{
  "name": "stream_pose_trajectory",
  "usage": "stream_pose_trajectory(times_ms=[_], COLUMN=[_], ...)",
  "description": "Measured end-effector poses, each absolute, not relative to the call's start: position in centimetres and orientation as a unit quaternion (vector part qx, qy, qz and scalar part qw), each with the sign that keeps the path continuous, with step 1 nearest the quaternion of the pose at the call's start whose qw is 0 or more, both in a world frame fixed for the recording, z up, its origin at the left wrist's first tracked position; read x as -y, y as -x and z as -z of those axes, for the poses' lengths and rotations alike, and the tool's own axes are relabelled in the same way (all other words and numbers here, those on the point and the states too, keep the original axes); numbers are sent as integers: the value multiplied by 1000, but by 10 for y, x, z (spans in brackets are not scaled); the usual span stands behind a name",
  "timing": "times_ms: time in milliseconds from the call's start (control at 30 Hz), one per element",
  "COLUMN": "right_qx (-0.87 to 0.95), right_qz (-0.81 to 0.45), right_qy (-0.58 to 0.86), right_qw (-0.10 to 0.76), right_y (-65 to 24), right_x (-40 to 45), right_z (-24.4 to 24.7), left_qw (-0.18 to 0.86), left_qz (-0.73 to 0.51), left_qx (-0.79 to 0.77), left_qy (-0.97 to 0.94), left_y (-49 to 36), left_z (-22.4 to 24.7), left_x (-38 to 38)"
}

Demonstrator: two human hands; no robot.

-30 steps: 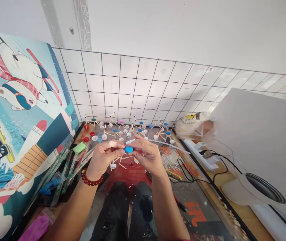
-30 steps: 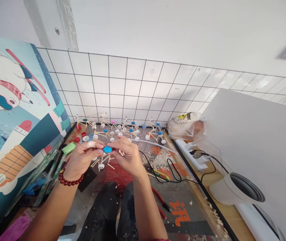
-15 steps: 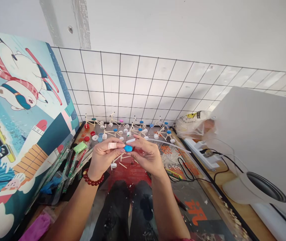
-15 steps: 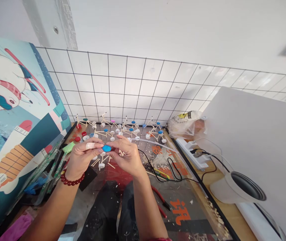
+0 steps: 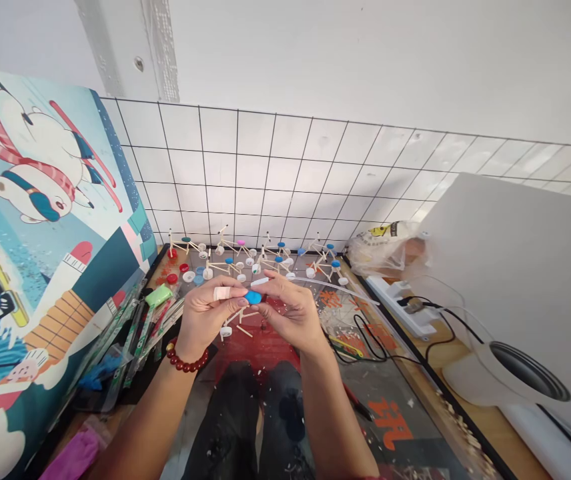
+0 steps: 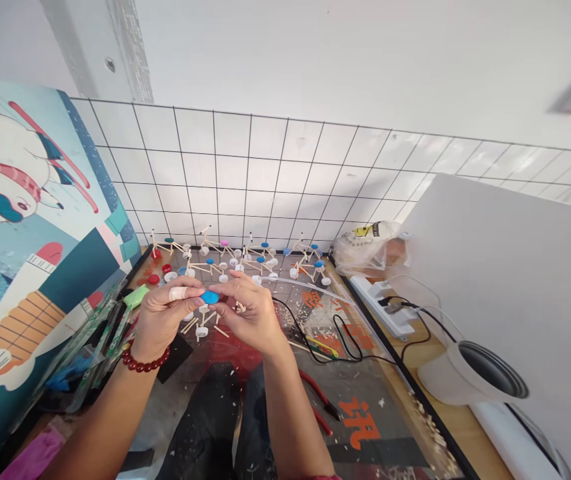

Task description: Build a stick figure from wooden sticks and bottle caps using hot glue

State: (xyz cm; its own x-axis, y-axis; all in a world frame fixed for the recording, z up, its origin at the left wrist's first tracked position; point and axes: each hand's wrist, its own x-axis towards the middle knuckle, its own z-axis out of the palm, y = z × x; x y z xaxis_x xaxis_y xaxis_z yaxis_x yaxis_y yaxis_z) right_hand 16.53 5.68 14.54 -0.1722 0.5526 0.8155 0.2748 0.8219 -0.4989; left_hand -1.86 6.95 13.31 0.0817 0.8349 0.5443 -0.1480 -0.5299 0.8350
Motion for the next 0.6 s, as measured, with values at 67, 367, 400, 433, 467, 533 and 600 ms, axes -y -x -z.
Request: stream_pose_trajectory(times_ms=[67, 367, 400, 433, 467, 533, 600], right_qx=[755, 761, 760, 760, 760, 761, 761], right_qz=[-119, -126, -122, -118, -114, -109, -107], right_qy=[269, 264, 268, 271, 273, 276, 279], right_qw=[586, 579, 579, 579, 579, 577, 575], right_y=[-165, -166, -167, -167, -168, -168, -168], right_x=[-56, -56, -56, -56, -56, -57, -57], right_z=[-146, -147, -147, -147, -148, -148, -148], left_qw=[395, 436, 463, 493, 521, 550, 539], left_qz=[-622, -629, -630, -629, -624, -616, -620], left_qx=[-275, -262, -254, -248, -248, -253, -250], left_qy=[-618, -589, -569, -547, -527, -504, -512], left_y=[18, 19, 19, 18, 17, 16, 14], left_z=[-132, -137, -138, -138, -138, -138, -137], left_x=[-69, -68, -69, -69, -70, -71, -71])
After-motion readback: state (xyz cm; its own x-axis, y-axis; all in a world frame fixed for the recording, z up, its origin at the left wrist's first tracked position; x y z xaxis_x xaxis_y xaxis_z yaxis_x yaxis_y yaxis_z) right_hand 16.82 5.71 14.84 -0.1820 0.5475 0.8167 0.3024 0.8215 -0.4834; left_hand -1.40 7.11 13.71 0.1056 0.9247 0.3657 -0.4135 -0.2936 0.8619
